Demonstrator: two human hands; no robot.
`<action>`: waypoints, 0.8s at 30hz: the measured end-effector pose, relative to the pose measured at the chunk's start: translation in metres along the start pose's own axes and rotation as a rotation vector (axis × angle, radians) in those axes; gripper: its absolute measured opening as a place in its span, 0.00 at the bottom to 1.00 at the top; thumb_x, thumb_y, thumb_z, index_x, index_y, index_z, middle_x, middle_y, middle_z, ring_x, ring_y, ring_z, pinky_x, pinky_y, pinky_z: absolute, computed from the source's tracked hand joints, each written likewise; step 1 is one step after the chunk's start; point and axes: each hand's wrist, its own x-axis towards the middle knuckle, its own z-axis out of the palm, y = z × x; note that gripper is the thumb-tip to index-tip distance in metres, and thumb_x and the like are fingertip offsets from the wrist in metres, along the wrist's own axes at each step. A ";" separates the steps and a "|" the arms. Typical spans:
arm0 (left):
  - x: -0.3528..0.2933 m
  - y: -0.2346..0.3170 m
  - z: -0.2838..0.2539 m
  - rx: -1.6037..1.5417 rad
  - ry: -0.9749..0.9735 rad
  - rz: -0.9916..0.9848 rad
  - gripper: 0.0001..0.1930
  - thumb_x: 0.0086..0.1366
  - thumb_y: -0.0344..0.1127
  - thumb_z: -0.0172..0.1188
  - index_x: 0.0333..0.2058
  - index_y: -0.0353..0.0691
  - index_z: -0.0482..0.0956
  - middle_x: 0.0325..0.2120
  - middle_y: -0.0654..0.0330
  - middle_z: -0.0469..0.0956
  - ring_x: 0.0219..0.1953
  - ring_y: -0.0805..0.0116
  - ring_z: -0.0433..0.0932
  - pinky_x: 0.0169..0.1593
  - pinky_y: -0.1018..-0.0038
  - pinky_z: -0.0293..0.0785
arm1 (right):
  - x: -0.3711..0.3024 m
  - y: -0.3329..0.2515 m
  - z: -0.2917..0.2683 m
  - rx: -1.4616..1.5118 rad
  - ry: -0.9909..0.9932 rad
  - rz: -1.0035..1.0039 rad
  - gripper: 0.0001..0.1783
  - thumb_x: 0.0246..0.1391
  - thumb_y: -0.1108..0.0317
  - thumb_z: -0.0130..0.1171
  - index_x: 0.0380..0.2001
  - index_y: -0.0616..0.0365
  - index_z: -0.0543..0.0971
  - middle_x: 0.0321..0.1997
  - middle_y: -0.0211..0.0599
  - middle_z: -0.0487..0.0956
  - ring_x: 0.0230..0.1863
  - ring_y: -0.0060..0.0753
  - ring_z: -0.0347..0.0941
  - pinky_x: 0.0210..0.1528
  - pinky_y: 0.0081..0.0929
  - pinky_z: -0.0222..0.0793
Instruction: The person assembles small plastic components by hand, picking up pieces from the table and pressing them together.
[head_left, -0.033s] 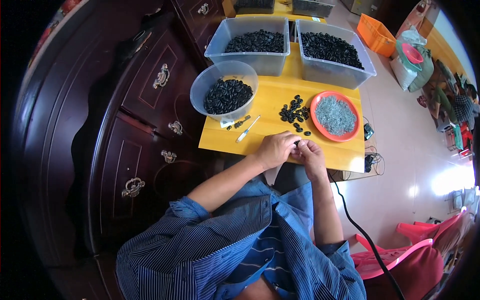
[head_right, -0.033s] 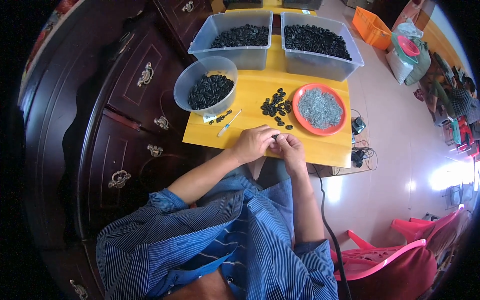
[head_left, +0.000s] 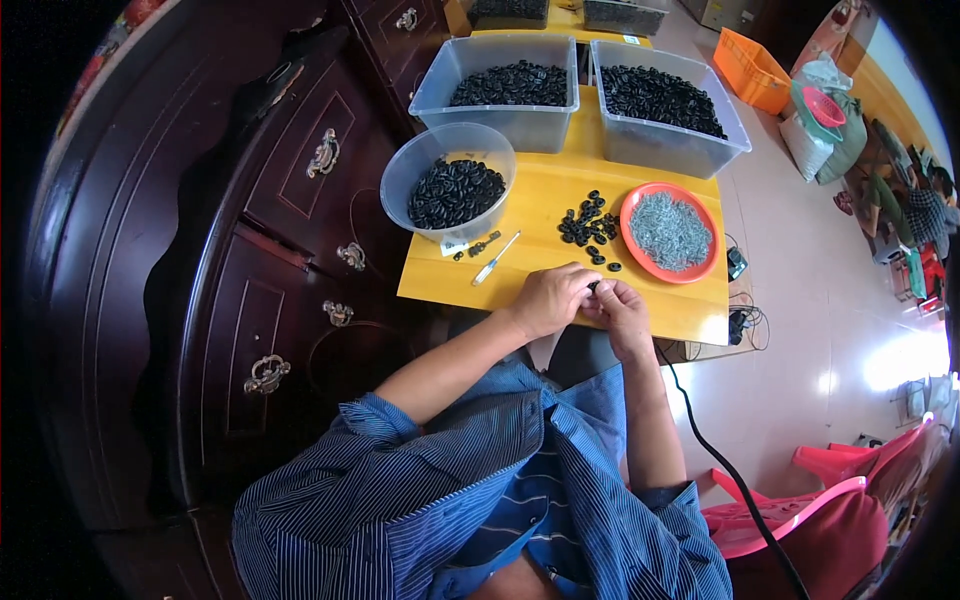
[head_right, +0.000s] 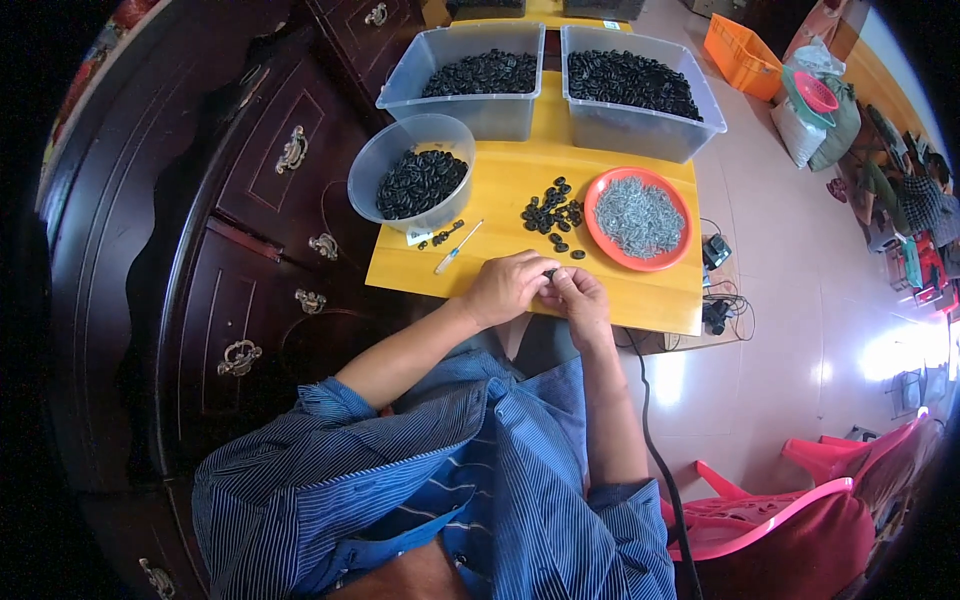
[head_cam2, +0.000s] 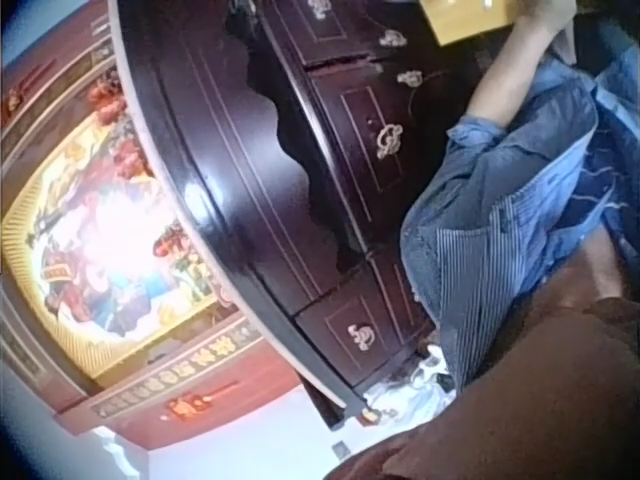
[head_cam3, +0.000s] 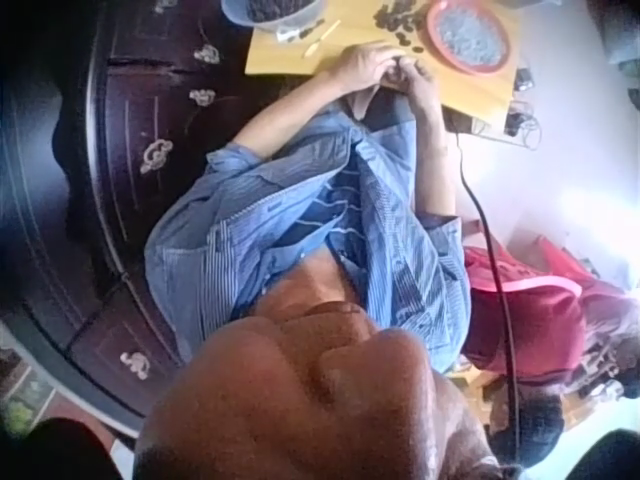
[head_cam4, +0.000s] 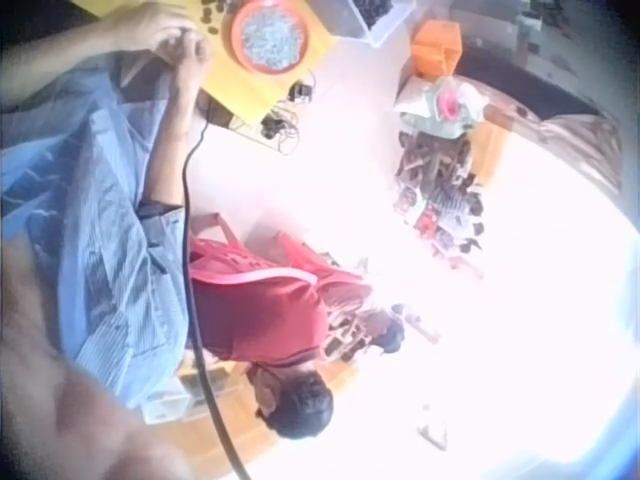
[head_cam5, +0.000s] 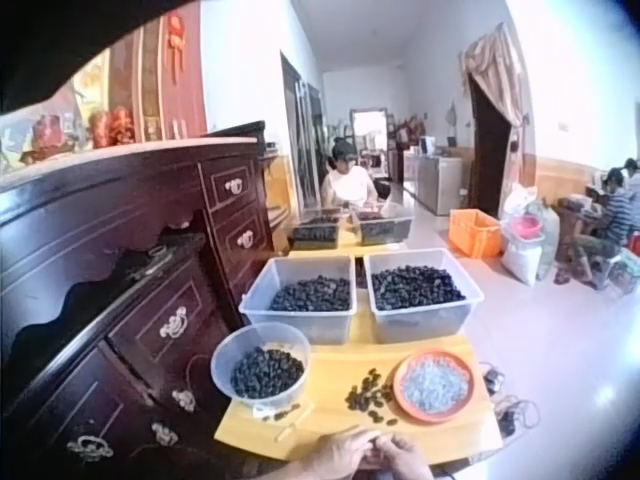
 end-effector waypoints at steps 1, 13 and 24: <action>-0.001 0.000 0.001 0.010 0.005 0.011 0.12 0.63 0.32 0.57 0.45 0.39 0.80 0.37 0.52 0.81 0.39 0.49 0.81 0.42 0.60 0.78 | -0.001 0.001 0.000 0.010 0.005 -0.001 0.10 0.68 0.64 0.55 0.39 0.60 0.78 0.35 0.31 0.81 0.36 0.22 0.78 0.43 0.22 0.77; -0.003 0.002 0.009 0.076 0.034 0.032 0.11 0.67 0.36 0.56 0.46 0.41 0.75 0.36 0.54 0.80 0.38 0.49 0.81 0.40 0.57 0.78 | -0.001 -0.001 0.000 0.025 0.013 0.019 0.11 0.68 0.62 0.56 0.40 0.60 0.78 0.36 0.31 0.81 0.36 0.22 0.77 0.43 0.22 0.77; -0.004 0.008 0.009 0.067 0.047 -0.001 0.10 0.64 0.33 0.58 0.44 0.40 0.76 0.36 0.52 0.80 0.38 0.48 0.81 0.40 0.58 0.78 | -0.002 0.000 -0.003 0.007 -0.017 0.026 0.12 0.70 0.61 0.53 0.42 0.61 0.77 0.37 0.32 0.81 0.37 0.23 0.77 0.44 0.22 0.77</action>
